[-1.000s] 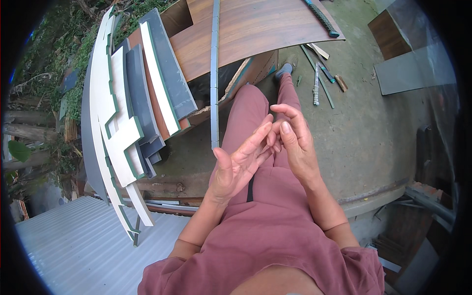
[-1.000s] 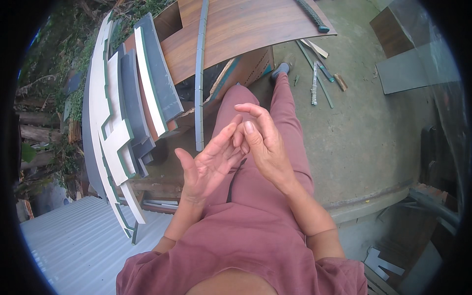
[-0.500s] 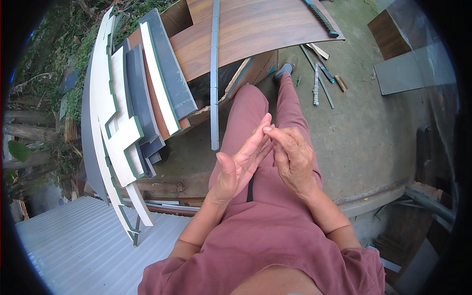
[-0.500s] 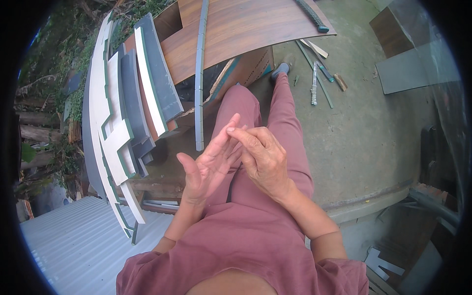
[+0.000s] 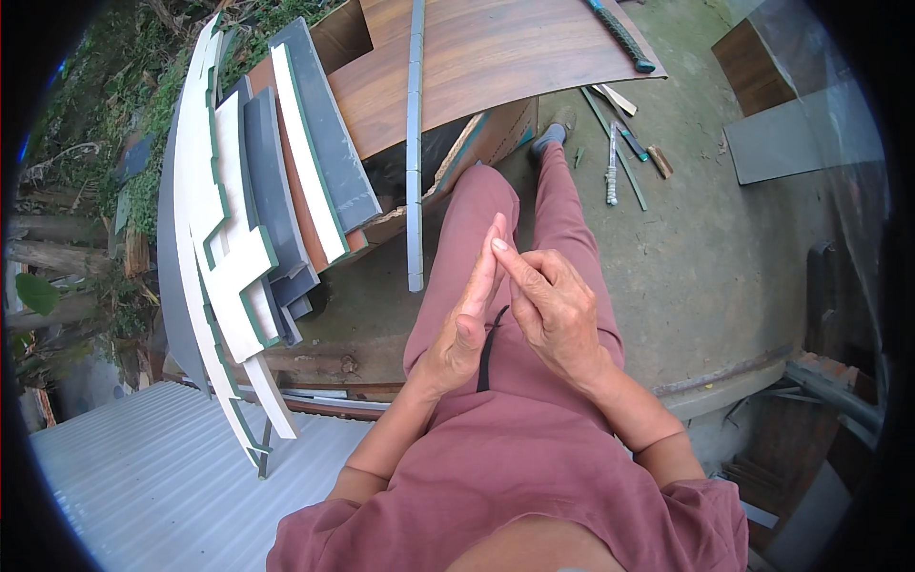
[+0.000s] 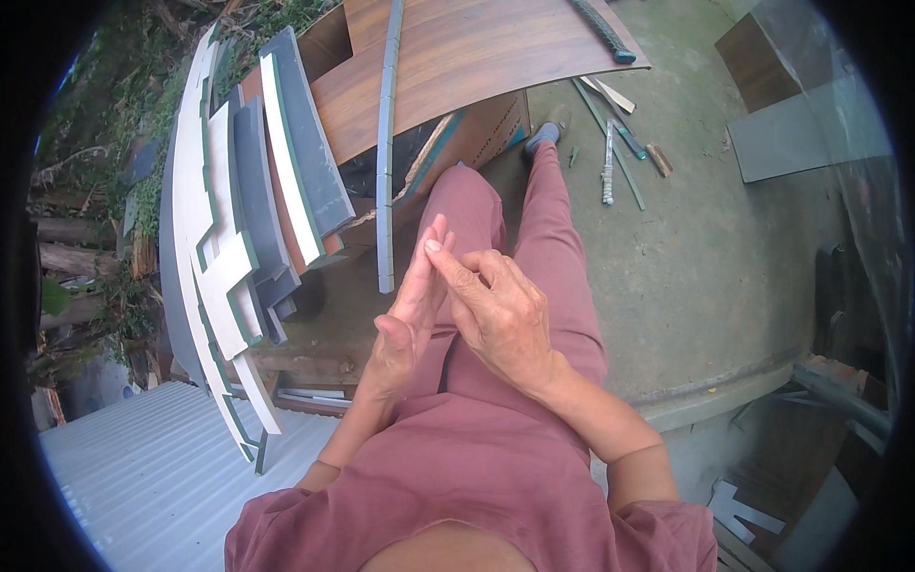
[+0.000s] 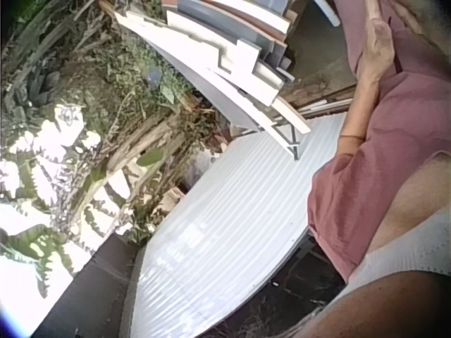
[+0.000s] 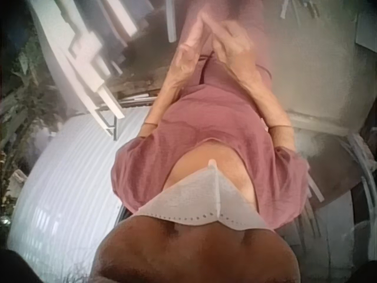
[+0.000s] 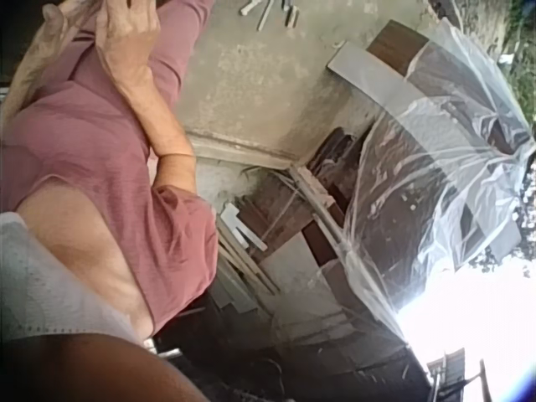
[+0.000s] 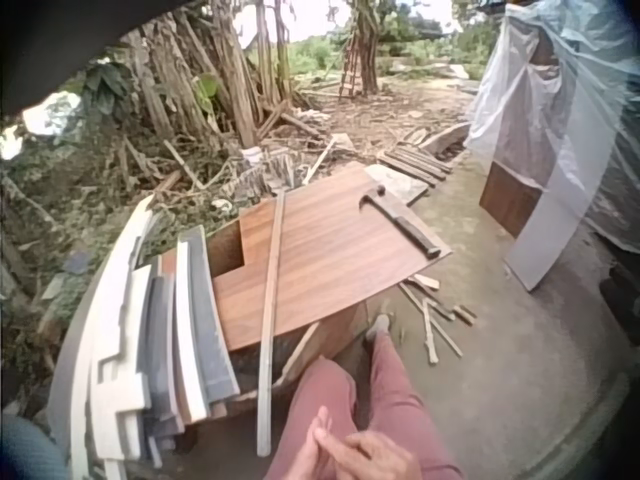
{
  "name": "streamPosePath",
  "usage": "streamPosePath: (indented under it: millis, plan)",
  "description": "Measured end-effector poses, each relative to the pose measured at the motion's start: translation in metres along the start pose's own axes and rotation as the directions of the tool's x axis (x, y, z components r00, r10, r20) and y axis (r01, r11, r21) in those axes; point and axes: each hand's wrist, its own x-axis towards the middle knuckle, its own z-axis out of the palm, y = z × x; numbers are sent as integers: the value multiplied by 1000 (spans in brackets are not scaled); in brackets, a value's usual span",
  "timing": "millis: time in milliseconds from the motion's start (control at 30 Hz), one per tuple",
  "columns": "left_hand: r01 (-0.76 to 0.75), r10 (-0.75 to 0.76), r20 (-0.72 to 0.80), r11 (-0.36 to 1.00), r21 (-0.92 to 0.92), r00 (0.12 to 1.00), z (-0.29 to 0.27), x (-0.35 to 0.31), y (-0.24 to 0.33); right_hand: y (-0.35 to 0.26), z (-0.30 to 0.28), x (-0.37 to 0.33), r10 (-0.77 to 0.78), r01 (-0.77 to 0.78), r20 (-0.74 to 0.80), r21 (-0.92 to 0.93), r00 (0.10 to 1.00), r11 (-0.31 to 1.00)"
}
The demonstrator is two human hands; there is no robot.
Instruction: Organizing, inspecting, and measuring various wood furniture panels in an outdoor workshop.
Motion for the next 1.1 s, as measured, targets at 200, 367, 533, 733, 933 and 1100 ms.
streamPosePath:
  millis: [200, 367, 533, 733, 933, 1100]
  plan:
    - [0, 2, -17, 996, 91, 1000, -4, -1, -6, 1, 1, 2, 35, -35, 60, -1, 998, 999]
    - [13, -12, -14, 995, 103, 1000, -5, 2, -7, -3, 4, -3, 84, -84, 61, 4, 995, 996]
    - [-16, 19, -29, 995, 101, 999, -4, 3, -13, 3, 3, 3, 52, -50, 75, -35, 996, 998]
    - [-186, 185, 15, 982, 24, 983, -14, 2, -61, 2, 3, 4, 25, -24, 79, -10, 997, 1000]
    - [-27, 28, -9, 994, 104, 1000, -7, 9, -8, 4, 4, 1, 36, -34, 70, -31, 997, 999]
    - [-115, 114, 8, 985, 129, 993, -4, 9, -4, 8, 5, 8, 13, -11, 62, -40, 998, 999]
